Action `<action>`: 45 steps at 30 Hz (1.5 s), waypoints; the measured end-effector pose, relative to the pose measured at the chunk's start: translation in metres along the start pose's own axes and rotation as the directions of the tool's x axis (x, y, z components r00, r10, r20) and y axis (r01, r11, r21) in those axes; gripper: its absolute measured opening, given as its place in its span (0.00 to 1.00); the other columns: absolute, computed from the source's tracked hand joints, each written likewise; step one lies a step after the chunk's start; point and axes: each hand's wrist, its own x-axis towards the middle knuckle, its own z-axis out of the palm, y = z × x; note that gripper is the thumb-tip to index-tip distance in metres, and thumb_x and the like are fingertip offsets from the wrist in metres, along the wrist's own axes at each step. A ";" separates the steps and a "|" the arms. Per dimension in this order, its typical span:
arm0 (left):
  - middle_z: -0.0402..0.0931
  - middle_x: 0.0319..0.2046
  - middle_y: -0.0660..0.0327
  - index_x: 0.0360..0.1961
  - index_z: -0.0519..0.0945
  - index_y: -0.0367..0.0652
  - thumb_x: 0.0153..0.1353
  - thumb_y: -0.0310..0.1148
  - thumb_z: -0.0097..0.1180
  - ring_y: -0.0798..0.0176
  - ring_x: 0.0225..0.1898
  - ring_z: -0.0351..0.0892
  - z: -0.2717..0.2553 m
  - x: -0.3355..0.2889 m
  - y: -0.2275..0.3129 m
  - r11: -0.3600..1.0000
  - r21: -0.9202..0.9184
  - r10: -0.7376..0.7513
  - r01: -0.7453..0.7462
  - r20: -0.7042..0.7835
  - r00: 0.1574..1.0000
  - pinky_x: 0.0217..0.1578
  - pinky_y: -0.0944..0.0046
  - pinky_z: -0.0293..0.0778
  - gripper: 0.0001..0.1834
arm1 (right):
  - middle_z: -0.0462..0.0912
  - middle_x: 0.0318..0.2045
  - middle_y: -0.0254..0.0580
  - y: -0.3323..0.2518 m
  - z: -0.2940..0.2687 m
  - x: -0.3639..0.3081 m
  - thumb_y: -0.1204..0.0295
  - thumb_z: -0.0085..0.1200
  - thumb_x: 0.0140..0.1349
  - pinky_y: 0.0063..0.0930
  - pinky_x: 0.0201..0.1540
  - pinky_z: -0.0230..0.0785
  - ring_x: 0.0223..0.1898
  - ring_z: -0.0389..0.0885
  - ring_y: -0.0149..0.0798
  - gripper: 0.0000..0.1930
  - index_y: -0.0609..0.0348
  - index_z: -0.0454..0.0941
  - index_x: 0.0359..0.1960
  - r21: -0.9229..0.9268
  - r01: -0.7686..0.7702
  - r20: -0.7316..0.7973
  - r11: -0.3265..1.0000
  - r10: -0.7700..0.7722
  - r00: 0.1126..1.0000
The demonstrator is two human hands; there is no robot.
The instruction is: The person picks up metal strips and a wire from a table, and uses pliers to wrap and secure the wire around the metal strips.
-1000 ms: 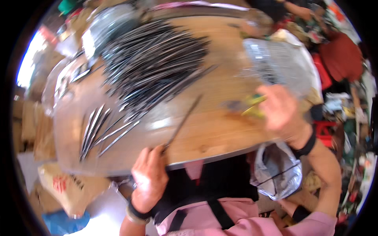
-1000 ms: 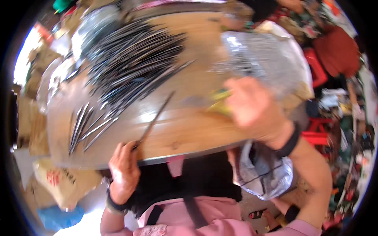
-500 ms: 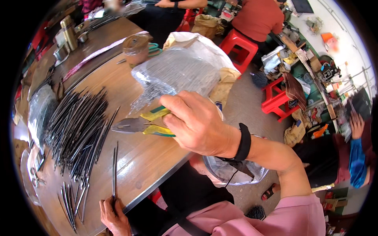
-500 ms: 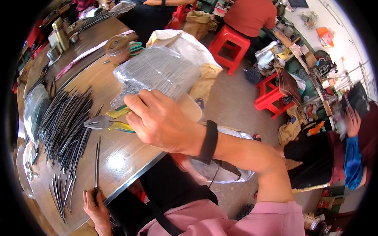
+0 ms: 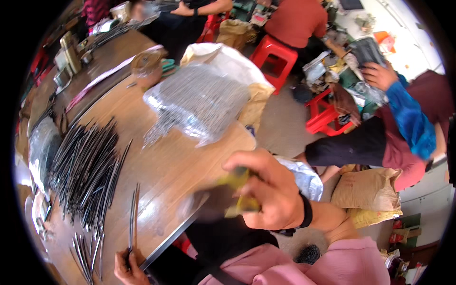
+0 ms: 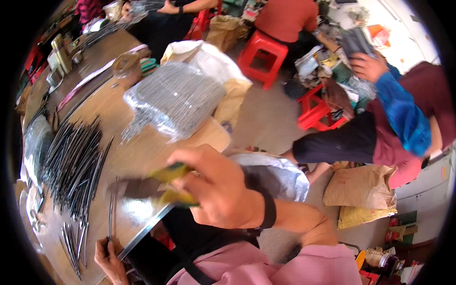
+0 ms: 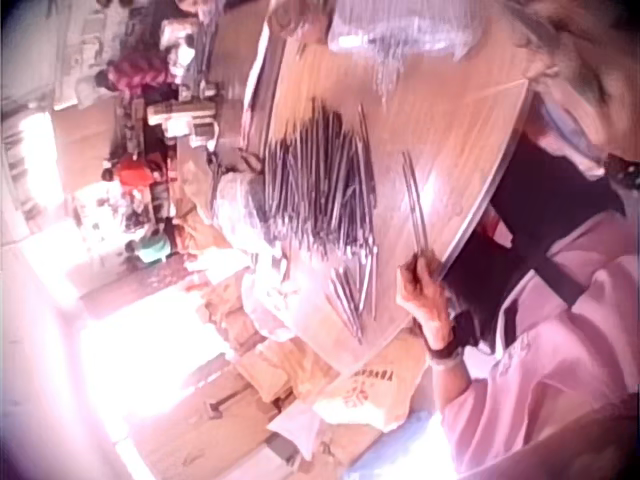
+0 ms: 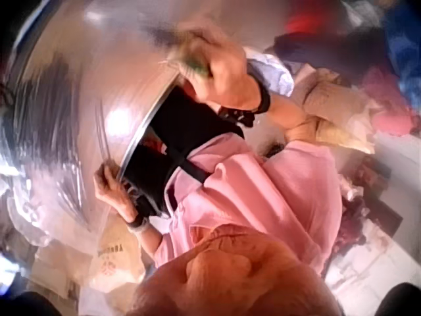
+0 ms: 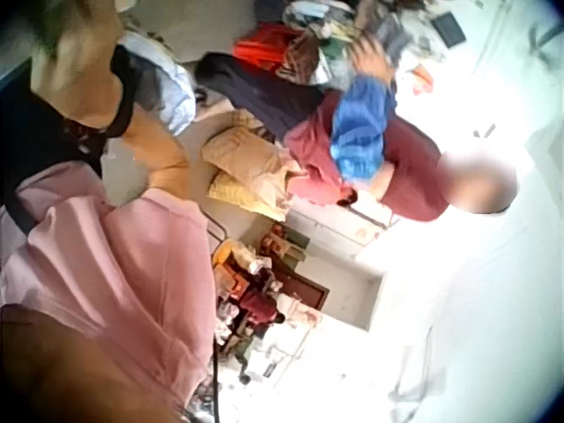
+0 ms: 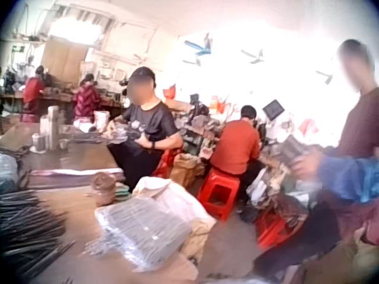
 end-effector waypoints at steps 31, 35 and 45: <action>0.79 0.33 0.49 0.35 0.80 0.28 0.55 0.27 0.64 0.58 0.22 0.76 0.040 -0.033 0.065 0.336 -0.764 -0.181 0.551 0.521 0.834 0.21 0.66 0.71 0.11 | 0.76 0.44 0.46 0.012 0.057 -0.031 0.77 0.63 0.58 0.18 0.29 0.72 0.34 0.78 0.30 0.08 0.65 0.78 0.37 0.745 -0.647 0.495 0.161 0.517 0.699; 0.78 0.26 0.49 0.35 0.79 0.30 0.55 0.24 0.64 0.60 0.19 0.73 0.044 -0.041 0.058 0.282 -0.760 -0.231 0.585 0.538 0.811 0.19 0.67 0.67 0.09 | 0.75 0.44 0.48 0.010 0.060 -0.036 0.76 0.63 0.58 0.20 0.30 0.75 0.32 0.78 0.29 0.08 0.65 0.78 0.37 0.764 -0.605 0.433 0.225 0.515 0.739; 0.78 0.25 0.58 0.38 0.81 0.27 0.59 0.22 0.61 0.74 0.21 0.71 0.030 -0.032 0.061 0.411 -0.442 -0.213 0.797 0.804 0.555 0.21 0.75 0.64 0.08 | 0.78 0.41 0.43 0.009 0.059 -0.018 0.81 0.62 0.47 0.31 0.44 0.69 0.38 0.79 0.40 0.09 0.60 0.81 0.32 0.362 -0.462 0.573 0.810 0.198 0.795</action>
